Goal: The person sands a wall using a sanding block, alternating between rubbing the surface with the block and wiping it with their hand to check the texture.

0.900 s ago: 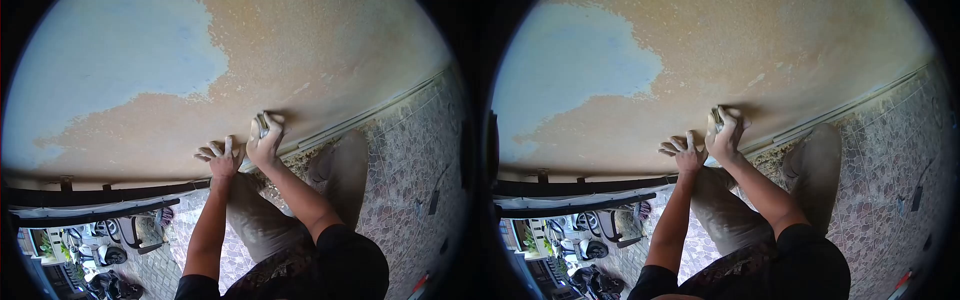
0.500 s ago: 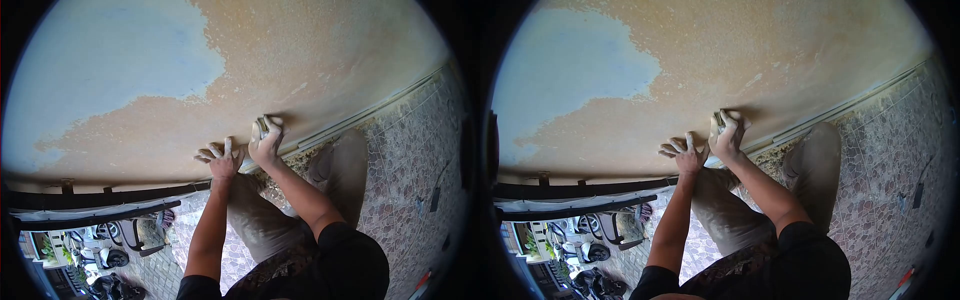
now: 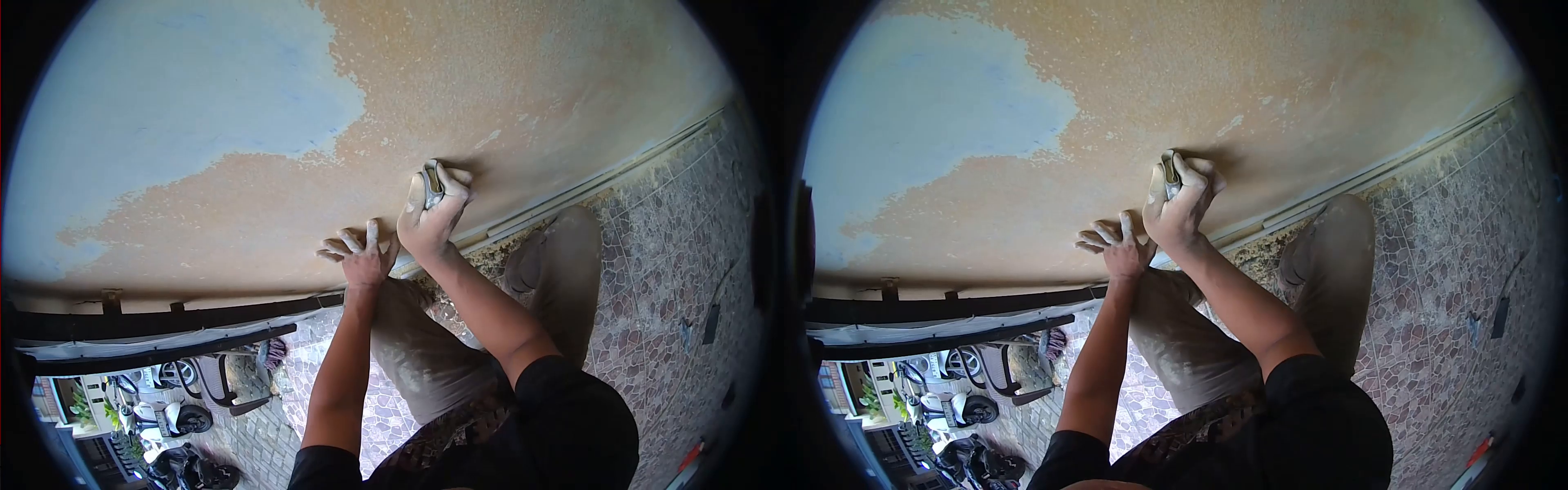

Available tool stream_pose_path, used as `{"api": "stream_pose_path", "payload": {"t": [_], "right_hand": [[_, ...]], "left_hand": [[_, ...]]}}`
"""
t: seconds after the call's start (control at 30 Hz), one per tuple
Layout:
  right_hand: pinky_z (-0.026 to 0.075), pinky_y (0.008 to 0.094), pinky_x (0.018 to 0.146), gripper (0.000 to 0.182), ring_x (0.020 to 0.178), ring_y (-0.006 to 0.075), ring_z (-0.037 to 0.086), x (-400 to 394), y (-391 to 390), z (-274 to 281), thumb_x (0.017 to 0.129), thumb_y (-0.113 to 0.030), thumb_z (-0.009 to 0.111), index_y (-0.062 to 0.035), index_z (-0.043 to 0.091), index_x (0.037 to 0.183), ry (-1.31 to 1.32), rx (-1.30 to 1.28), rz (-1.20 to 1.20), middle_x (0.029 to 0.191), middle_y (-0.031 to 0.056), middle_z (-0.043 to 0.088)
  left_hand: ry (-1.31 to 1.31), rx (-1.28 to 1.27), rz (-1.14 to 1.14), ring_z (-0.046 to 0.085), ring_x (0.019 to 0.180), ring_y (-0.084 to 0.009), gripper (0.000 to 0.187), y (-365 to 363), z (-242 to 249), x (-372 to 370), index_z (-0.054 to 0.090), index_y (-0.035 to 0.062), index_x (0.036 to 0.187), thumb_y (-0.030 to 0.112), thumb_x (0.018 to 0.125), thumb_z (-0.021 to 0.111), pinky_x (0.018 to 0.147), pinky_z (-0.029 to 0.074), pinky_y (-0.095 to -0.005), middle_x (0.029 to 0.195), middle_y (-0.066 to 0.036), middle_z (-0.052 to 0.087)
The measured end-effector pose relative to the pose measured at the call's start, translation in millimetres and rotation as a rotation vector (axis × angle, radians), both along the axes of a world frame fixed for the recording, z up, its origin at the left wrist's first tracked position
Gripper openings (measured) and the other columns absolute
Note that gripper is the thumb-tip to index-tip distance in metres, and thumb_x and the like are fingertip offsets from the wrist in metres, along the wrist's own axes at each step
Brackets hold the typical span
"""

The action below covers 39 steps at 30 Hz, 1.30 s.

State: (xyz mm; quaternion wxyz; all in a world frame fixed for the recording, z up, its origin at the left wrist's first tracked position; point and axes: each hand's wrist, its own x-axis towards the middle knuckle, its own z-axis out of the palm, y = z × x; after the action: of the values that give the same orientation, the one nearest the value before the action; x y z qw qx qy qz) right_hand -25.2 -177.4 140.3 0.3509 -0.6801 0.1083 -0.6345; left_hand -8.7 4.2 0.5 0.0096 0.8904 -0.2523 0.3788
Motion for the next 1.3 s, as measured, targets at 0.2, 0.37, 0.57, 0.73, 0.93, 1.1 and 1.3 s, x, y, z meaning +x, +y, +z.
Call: {"api": "stream_pose_path", "payload": {"t": [0.2,0.37,0.57,0.73,0.93,1.1,1.3], "right_hand": [[0.033,0.0467,0.084,0.044,0.090,0.0290,0.056,-17.0,-8.0,-111.4,0.086,0.000,0.072,-0.0021,0.048,0.123,0.177,-0.332,0.152,0.103,0.0123,0.060],[0.035,0.0472,0.086,0.040,0.088,0.0288,0.054,-4.9,-1.9,-40.9,0.089,0.000,0.070,-0.0006,0.049,0.124,0.099,-0.121,0.040,0.104,0.0133,0.060],[0.034,0.0472,0.084,0.044,0.089,0.0272,0.060,-18.1,-14.2,-126.5,0.087,-0.004,0.074,-0.0066,0.049,0.123,0.194,-0.296,0.073,0.101,0.0086,0.060],[0.035,0.0466,0.085,0.034,0.091,0.0299,0.056,-16.5,-10.1,-56.1,0.093,-0.001,0.067,0.0023,0.048,0.121,0.175,-0.183,0.074,0.105,0.0144,0.061],[0.035,0.0466,0.086,0.037,0.093,0.0292,0.056,-9.7,-12.3,-68.1,0.092,-0.002,0.069,0.0011,0.049,0.122,0.086,-0.204,0.033,0.102,0.0134,0.061],[0.035,0.0465,0.087,0.039,0.093,0.0292,0.053,-22.3,-9.4,-97.6,0.089,-0.001,0.071,0.0006,0.050,0.122,0.243,-0.249,0.125,0.103,0.0146,0.059],[0.036,0.0467,0.086,0.040,0.090,0.0293,0.053,-5.1,-5.4,-48.9,0.088,0.000,0.071,-0.0013,0.049,0.122,0.055,-0.166,0.046,0.103,0.0129,0.059]], "left_hand": [[0.094,-0.041,0.045,0.006,0.126,-0.0870,0.082,-3.9,-2.5,-1.2,0.050,0.0352,0.144,0.064,0.072,0.079,0.091,0.003,-0.0959,0.163,-0.034,0.005],[-0.021,-0.009,0.020,-0.008,0.140,-0.0750,0.091,-2.6,1.5,0.3,0.042,0.0323,0.151,0.063,0.074,0.079,0.097,0.003,-0.0927,0.166,-0.031,-0.003],[0.014,-0.018,0.013,-0.015,0.140,-0.0736,0.080,-1.6,-1.2,-3.1,0.052,0.0309,0.143,0.062,0.074,0.078,0.098,-0.002,-0.0917,0.166,-0.031,-0.005],[0.014,-0.027,0.005,-0.018,0.140,-0.0724,0.088,-3.4,4.3,1.3,0.043,0.0308,0.150,0.061,0.075,0.078,0.099,-0.003,-0.0911,0.167,-0.029,-0.009],[-0.017,-0.032,-0.007,-0.013,0.138,-0.0760,0.081,-2.6,-1.9,3.2,0.051,0.0306,0.143,0.061,0.073,0.079,0.097,-0.001,-0.0926,0.164,-0.033,-0.001],[0.076,-0.033,0.043,-0.003,0.133,-0.0823,0.086,-4.9,0.2,5.2,0.048,0.0313,0.145,0.062,0.072,0.080,0.094,0.001,-0.0941,0.162,-0.035,0.004],[-0.072,0.074,-0.005,-0.010,0.132,-0.0829,0.096,4.5,-7.3,6.6,0.049,0.0180,0.148,0.073,0.072,0.074,0.093,-0.005,-0.0935,0.156,-0.049,0.003]]}}
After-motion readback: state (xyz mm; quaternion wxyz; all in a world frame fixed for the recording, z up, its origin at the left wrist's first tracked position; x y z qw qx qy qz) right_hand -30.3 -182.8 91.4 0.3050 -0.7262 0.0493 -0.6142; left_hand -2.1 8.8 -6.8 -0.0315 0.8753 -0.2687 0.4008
